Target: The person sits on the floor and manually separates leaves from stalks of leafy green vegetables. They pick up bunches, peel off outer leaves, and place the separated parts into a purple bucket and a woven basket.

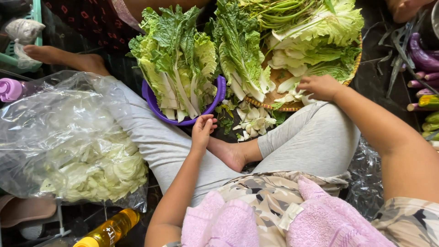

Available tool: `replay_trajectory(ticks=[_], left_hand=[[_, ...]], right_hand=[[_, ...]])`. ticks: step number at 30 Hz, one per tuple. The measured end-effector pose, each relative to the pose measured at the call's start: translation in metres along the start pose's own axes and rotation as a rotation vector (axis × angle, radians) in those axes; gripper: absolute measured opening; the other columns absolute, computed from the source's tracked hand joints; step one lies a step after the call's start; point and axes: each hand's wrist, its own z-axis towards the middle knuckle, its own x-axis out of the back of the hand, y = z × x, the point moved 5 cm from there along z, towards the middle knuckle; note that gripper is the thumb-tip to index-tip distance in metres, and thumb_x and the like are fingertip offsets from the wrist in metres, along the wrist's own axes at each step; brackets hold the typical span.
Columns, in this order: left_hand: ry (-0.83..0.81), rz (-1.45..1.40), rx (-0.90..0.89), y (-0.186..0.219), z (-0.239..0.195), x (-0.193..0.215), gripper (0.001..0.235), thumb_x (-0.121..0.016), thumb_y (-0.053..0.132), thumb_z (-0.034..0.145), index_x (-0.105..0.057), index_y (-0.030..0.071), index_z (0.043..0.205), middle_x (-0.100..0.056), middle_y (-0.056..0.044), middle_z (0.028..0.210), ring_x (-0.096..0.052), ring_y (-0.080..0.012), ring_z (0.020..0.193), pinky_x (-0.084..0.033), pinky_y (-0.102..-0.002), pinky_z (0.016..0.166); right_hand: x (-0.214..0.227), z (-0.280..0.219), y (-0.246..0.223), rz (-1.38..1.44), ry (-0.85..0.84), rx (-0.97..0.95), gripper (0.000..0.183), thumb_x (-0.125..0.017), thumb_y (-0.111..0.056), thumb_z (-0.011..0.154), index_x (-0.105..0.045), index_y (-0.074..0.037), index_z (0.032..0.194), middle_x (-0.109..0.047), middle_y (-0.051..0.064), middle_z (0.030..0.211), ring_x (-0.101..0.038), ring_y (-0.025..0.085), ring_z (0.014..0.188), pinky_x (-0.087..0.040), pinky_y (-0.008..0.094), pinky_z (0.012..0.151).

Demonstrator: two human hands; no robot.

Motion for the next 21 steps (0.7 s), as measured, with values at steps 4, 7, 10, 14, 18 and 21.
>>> replay_trajectory(ticks=[4,7,10,14,18,21], left_hand=[[0.010,-0.013,-0.021,-0.004,0.001,-0.006,0.021,-0.055,0.017,0.103,-0.065,0.012,0.121,-0.075,-0.004,0.106,-0.071,-0.0080,0.088,-0.054,-0.019,0.077],[-0.002,-0.018,-0.026,-0.008,-0.003,-0.008,0.020,-0.058,0.017,0.102,-0.066,0.014,0.119,-0.076,-0.003,0.105,-0.072,-0.0082,0.086,-0.054,-0.020,0.076],[-0.009,-0.006,-0.036,-0.006,-0.006,-0.008,0.019,-0.057,0.017,0.102,-0.066,0.015,0.118,-0.076,-0.002,0.104,-0.071,-0.0068,0.086,-0.054,-0.019,0.076],[0.008,-0.019,-0.015,0.001,-0.012,-0.012,0.018,-0.058,0.021,0.100,-0.066,0.014,0.115,-0.075,-0.003,0.103,-0.071,-0.0103,0.086,-0.053,-0.022,0.077],[0.017,-0.029,-0.058,0.008,-0.014,-0.017,0.017,-0.058,0.020,0.099,-0.066,0.011,0.111,-0.072,-0.005,0.103,-0.070,-0.0131,0.099,-0.056,-0.024,0.083],[-0.032,-0.048,-0.174,0.007,-0.017,-0.022,0.018,-0.057,0.017,0.098,-0.065,0.007,0.111,-0.069,-0.006,0.105,-0.070,-0.0161,0.103,-0.061,-0.029,0.085]], right_hand=[[-0.016,-0.003,0.010,-0.107,-0.012,0.016,0.040,-0.080,-0.039,0.078,-0.060,-0.045,0.112,-0.057,-0.014,0.119,-0.065,0.021,0.113,-0.064,0.039,0.087],[-0.008,-0.010,0.018,-0.148,0.037,-0.003,0.023,-0.067,-0.053,0.085,-0.060,-0.039,0.101,-0.060,-0.014,0.110,-0.065,0.017,0.111,-0.064,0.035,0.085],[0.000,-0.025,0.030,-0.219,0.057,-0.056,0.020,-0.055,-0.058,0.092,-0.057,-0.040,0.100,-0.063,-0.016,0.100,-0.066,0.013,0.107,-0.063,0.033,0.083],[0.022,-0.044,0.045,-0.082,0.053,-0.125,0.023,-0.050,-0.049,0.100,-0.061,-0.040,0.118,-0.072,-0.014,0.109,-0.072,0.019,0.098,-0.060,0.037,0.068],[0.090,-0.075,0.054,0.091,0.234,-0.300,0.026,-0.061,-0.031,0.103,-0.072,-0.035,0.126,-0.077,-0.015,0.114,-0.073,0.014,0.083,-0.063,0.029,0.067],[0.122,-0.109,0.092,-0.063,0.557,-0.314,0.024,-0.074,-0.017,0.106,-0.078,-0.030,0.126,-0.077,-0.009,0.108,-0.068,0.010,0.083,-0.055,0.029,0.064]])
